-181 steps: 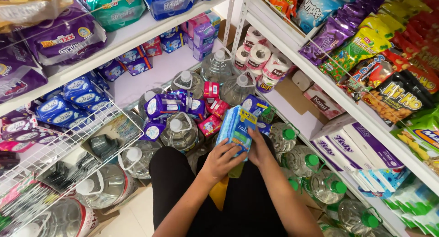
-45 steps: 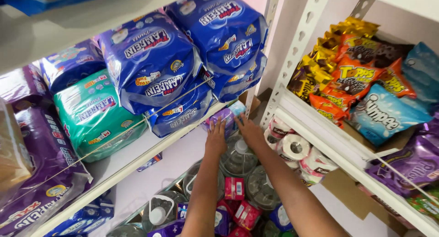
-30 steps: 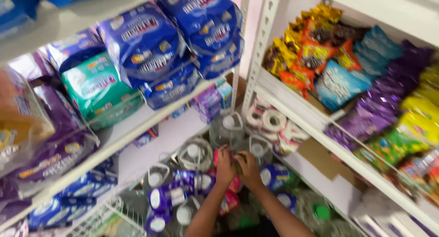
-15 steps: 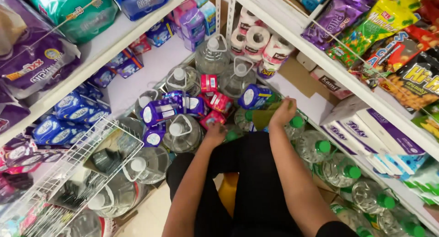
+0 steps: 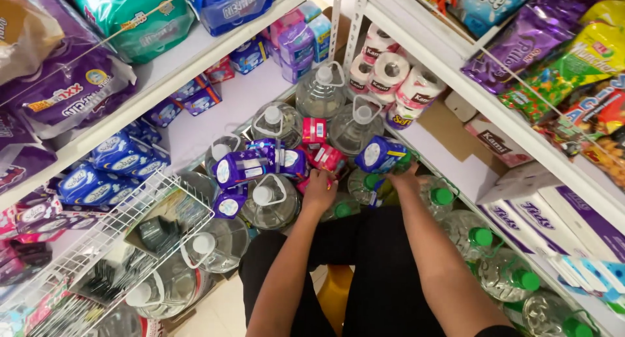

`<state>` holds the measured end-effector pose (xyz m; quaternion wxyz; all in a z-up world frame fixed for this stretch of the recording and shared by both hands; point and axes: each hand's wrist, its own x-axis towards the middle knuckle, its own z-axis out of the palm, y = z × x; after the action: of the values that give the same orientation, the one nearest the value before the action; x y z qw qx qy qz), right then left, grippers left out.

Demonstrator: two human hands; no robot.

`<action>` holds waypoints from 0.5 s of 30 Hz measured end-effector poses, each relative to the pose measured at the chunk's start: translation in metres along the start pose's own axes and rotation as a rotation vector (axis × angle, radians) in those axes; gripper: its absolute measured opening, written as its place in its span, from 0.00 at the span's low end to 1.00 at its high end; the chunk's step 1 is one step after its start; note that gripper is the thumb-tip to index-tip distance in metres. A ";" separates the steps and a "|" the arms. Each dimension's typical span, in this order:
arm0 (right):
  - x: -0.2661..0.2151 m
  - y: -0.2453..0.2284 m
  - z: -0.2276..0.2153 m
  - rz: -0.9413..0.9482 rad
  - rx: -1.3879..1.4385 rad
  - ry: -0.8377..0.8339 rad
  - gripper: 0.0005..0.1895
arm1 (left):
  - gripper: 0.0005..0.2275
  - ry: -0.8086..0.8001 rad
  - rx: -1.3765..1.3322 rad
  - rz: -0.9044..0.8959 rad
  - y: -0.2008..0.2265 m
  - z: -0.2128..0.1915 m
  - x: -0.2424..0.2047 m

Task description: The person is sitting on the floor in a store aisle, cleaning various packaged products with a green cloth. They wipe the surfaces of multiple items, including purple and blue packages, and place them back on the shelf.

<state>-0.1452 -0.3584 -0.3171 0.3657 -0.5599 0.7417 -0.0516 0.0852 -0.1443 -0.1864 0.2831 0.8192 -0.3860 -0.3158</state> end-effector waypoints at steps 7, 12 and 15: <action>0.126 0.092 0.098 -0.305 -0.351 -0.423 0.35 | 0.09 0.032 -0.055 0.025 0.010 -0.015 -0.012; 0.100 0.079 0.072 -0.237 -0.582 -0.295 0.38 | 0.09 0.070 -0.044 0.072 -0.006 -0.006 -0.008; 0.065 0.046 0.048 -0.233 -0.624 -0.297 0.32 | 0.08 0.056 -0.051 0.069 0.008 -0.020 -0.018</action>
<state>-0.1599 -0.3818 -0.4064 0.2727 -0.7266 0.5917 0.2180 0.0870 -0.1295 -0.1620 0.3253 0.8063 -0.3979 -0.2927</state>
